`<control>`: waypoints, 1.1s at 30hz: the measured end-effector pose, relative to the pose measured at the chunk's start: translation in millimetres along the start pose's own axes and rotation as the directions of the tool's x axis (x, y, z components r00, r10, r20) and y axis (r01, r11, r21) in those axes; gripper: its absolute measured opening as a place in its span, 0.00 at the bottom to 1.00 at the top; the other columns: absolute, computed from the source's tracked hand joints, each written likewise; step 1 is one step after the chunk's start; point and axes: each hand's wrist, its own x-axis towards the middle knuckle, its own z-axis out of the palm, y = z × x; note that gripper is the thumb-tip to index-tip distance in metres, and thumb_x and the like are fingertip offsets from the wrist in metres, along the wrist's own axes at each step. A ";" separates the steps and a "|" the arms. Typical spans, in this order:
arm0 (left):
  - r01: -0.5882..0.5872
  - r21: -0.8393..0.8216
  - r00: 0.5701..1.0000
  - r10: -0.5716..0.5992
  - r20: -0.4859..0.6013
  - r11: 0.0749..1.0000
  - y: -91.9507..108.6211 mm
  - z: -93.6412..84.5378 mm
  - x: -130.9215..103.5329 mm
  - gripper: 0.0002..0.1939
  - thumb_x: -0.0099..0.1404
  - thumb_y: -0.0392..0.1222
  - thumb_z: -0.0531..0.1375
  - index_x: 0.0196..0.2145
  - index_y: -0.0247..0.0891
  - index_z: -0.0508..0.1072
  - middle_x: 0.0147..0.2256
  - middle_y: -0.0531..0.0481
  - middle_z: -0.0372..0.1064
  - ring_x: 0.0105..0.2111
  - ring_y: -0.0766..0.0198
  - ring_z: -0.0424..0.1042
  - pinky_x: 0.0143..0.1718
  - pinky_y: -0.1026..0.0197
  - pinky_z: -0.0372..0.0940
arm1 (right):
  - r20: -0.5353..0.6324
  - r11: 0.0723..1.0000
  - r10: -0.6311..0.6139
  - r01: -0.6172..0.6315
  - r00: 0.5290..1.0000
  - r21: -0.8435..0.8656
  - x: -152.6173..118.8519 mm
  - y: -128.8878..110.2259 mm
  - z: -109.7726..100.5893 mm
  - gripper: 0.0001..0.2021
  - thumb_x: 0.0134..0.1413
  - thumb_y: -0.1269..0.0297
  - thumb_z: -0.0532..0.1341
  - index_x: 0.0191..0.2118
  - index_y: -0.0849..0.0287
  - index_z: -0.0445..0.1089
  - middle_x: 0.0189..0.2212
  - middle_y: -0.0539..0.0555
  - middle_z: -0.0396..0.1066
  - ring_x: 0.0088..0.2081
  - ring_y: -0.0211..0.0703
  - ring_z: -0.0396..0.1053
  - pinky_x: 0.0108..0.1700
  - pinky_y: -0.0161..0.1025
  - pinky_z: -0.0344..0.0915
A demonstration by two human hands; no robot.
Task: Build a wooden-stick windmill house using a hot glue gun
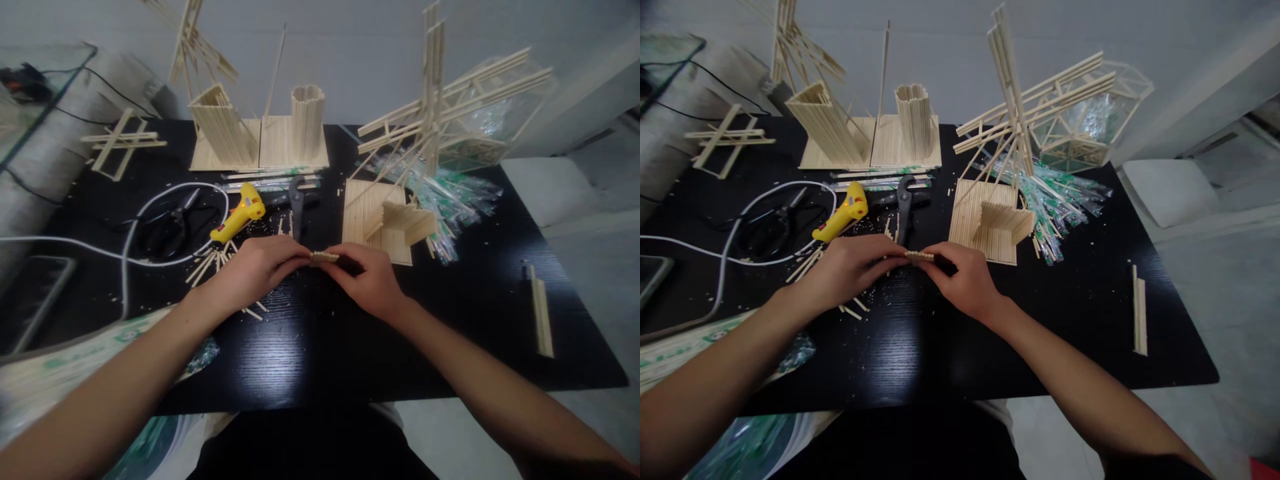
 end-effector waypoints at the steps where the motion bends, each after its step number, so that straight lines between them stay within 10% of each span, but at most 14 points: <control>1: -0.014 0.015 1.000 0.014 -0.003 1.000 -0.2 0.6 -0.2 0.07 0.74 0.37 0.61 0.45 0.35 0.79 0.36 0.47 0.79 0.35 0.63 0.78 0.39 0.63 0.71 | -0.009 0.999 -0.039 0.039 0.999 -0.012 0.0 0.4 0.2 0.04 0.61 0.64 0.70 0.41 0.54 0.80 0.36 0.51 0.83 0.35 0.43 0.79 0.40 0.41 0.75; 33: -0.090 0.120 0.996 0.089 0.014 0.989 -4.4 5.8 -1.7 0.09 0.77 0.39 0.57 0.44 0.35 0.77 0.35 0.47 0.77 0.34 0.62 0.78 0.38 0.61 0.72 | 0.038 0.982 -0.140 0.144 0.989 -0.124 4.8 2.8 -0.7 0.03 0.62 0.68 0.70 0.41 0.56 0.80 0.36 0.50 0.83 0.35 0.41 0.80 0.41 0.38 0.76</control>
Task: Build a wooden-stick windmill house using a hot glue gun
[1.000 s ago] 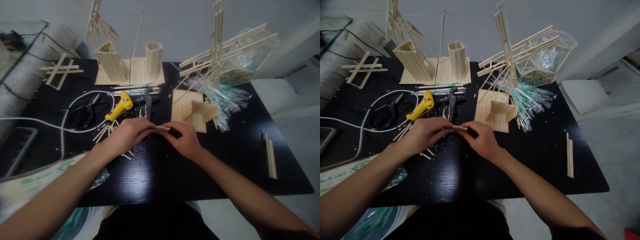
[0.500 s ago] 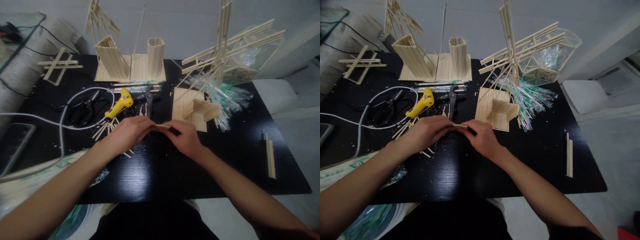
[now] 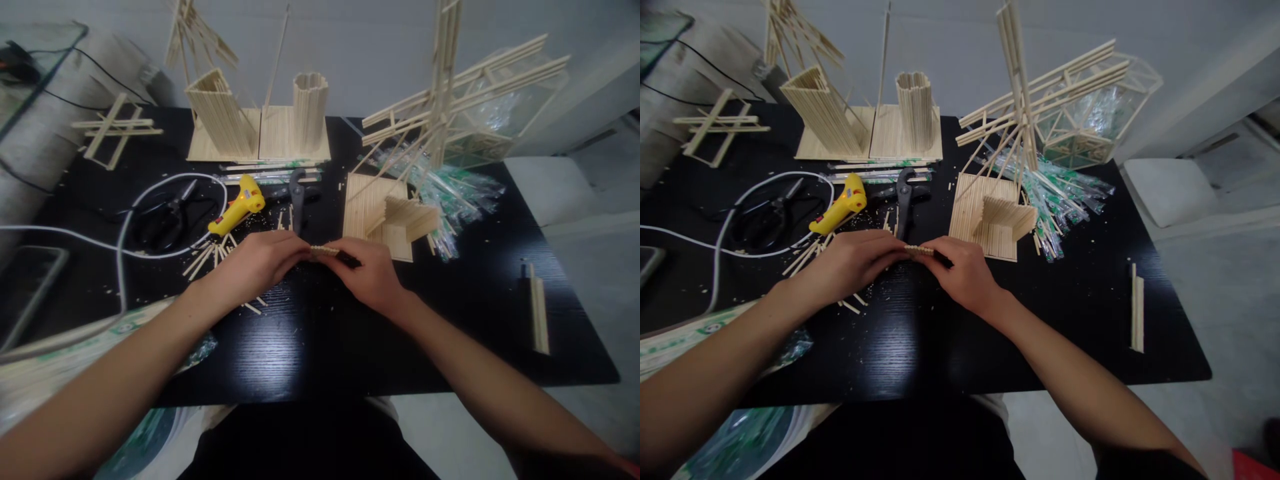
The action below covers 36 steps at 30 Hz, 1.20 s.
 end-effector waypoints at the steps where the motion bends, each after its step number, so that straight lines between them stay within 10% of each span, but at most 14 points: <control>1: 0.002 -0.002 1.000 -0.002 -0.002 1.000 -0.2 0.1 -0.1 0.09 0.77 0.39 0.57 0.44 0.35 0.77 0.35 0.47 0.77 0.34 0.62 0.78 0.37 0.61 0.72 | -0.002 1.000 -0.002 0.002 1.000 0.002 0.0 -0.2 0.0 0.03 0.62 0.68 0.70 0.41 0.56 0.80 0.36 0.50 0.83 0.35 0.41 0.80 0.41 0.37 0.76; 36: -0.027 0.022 0.999 0.027 -0.016 0.999 2.3 -0.2 1.7 0.10 0.77 0.38 0.57 0.44 0.33 0.78 0.34 0.47 0.77 0.32 0.63 0.77 0.35 0.63 0.71 | 0.004 0.999 0.037 -0.037 0.999 0.007 -0.4 2.8 1.5 0.03 0.62 0.65 0.69 0.41 0.55 0.80 0.35 0.51 0.83 0.34 0.42 0.79 0.39 0.39 0.75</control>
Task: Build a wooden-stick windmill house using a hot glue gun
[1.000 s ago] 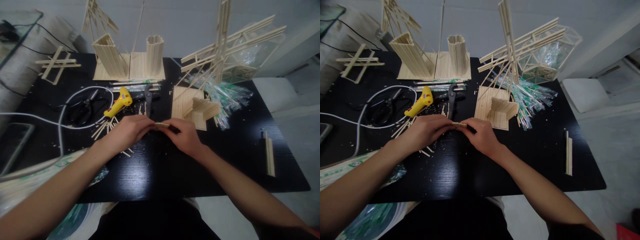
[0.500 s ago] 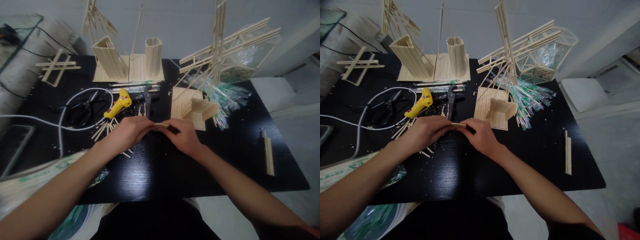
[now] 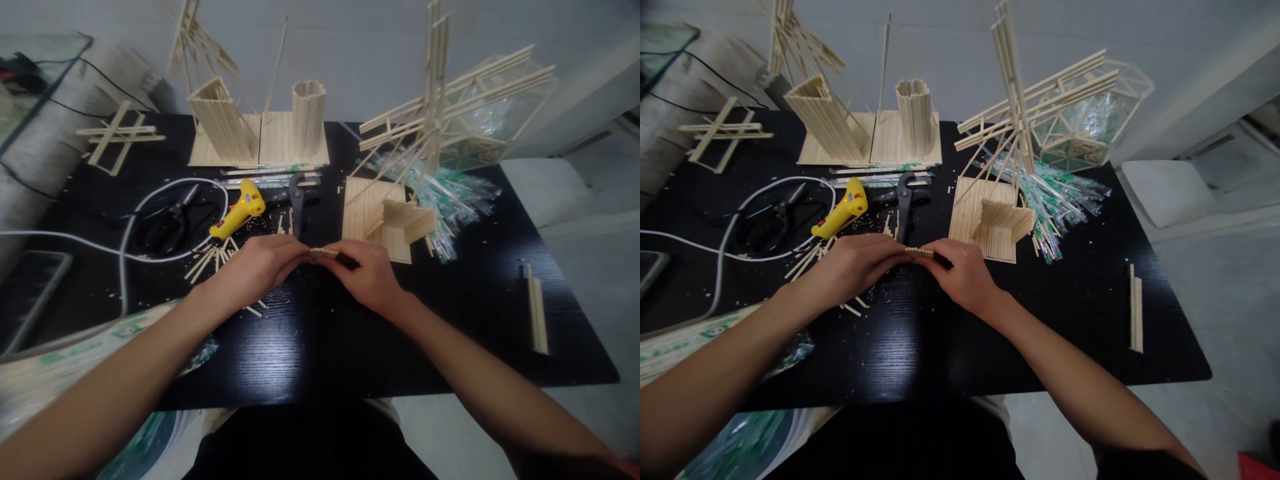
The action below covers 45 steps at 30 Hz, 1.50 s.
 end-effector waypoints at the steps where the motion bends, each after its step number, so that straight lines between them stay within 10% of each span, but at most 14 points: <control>1: 0.002 -0.001 1.000 -0.002 0.002 1.000 0.0 -0.1 0.0 0.10 0.77 0.38 0.57 0.44 0.33 0.78 0.34 0.47 0.77 0.32 0.63 0.77 0.36 0.63 0.71 | 0.002 1.000 0.005 -0.005 1.000 -0.006 0.0 0.0 0.1 0.03 0.63 0.65 0.69 0.41 0.55 0.80 0.35 0.51 0.83 0.34 0.42 0.79 0.39 0.39 0.75; 45: 0.023 -0.039 0.995 -0.019 0.101 0.999 -2.6 0.7 1.2 0.09 0.76 0.34 0.55 0.44 0.35 0.76 0.35 0.48 0.74 0.34 0.62 0.75 0.37 0.62 0.69 | -0.017 1.000 -0.005 0.004 1.000 -0.003 -1.1 -0.5 1.0 0.02 0.62 0.66 0.70 0.41 0.55 0.80 0.35 0.51 0.83 0.34 0.43 0.80 0.40 0.39 0.75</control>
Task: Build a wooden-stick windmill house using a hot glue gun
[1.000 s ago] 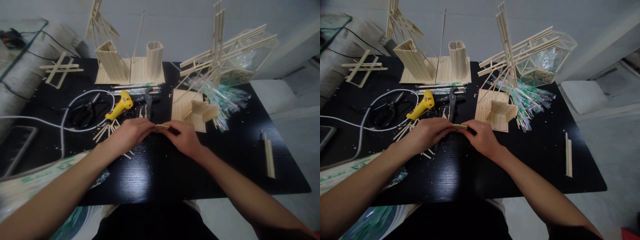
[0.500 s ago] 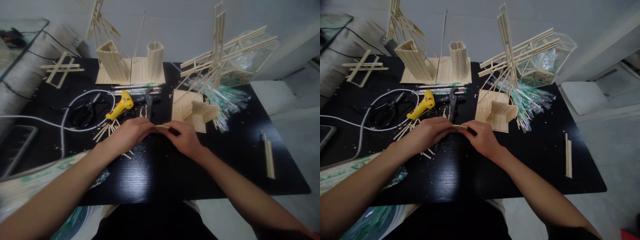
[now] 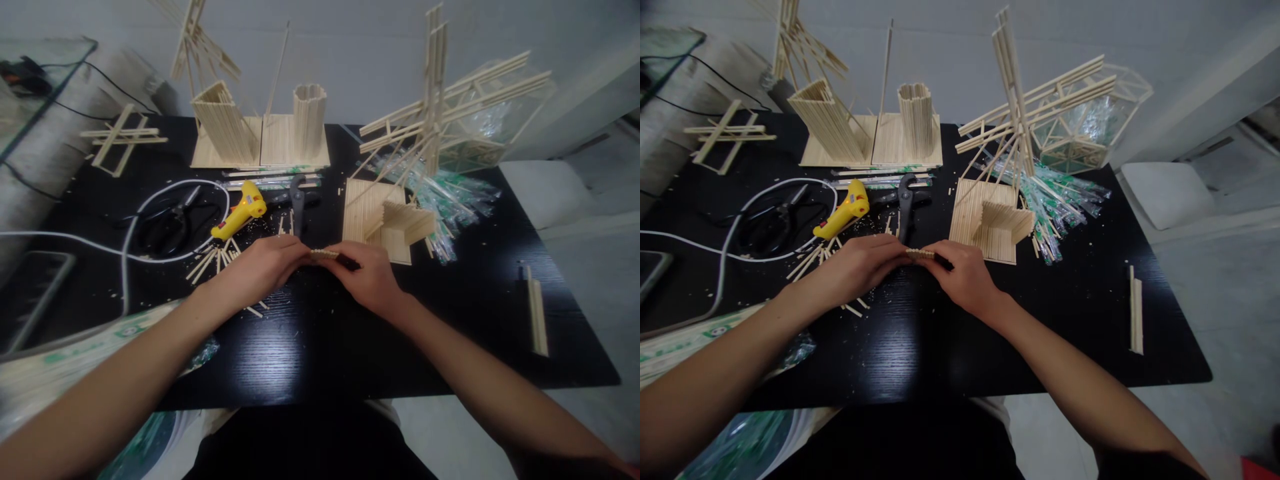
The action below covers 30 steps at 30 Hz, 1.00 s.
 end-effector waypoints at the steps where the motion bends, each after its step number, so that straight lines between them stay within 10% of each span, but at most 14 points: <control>1: -0.008 -0.003 1.000 0.008 -0.005 1.000 0.0 0.1 0.1 0.09 0.76 0.34 0.55 0.44 0.34 0.76 0.35 0.47 0.74 0.34 0.62 0.75 0.37 0.62 0.69 | -0.001 1.000 0.001 -0.001 1.000 0.000 -0.2 0.1 0.2 0.03 0.62 0.66 0.70 0.41 0.55 0.80 0.35 0.51 0.83 0.35 0.43 0.80 0.40 0.39 0.75; 30: 0.003 0.015 1.000 -0.003 0.006 1.000 -0.6 0.9 -1.5 0.08 0.76 0.33 0.56 0.44 0.33 0.76 0.34 0.47 0.73 0.33 0.61 0.74 0.36 0.62 0.68 | 0.007 0.998 0.042 -0.043 0.999 0.036 -0.6 -0.9 0.3 0.03 0.62 0.67 0.70 0.41 0.55 0.81 0.35 0.51 0.83 0.35 0.43 0.80 0.40 0.39 0.75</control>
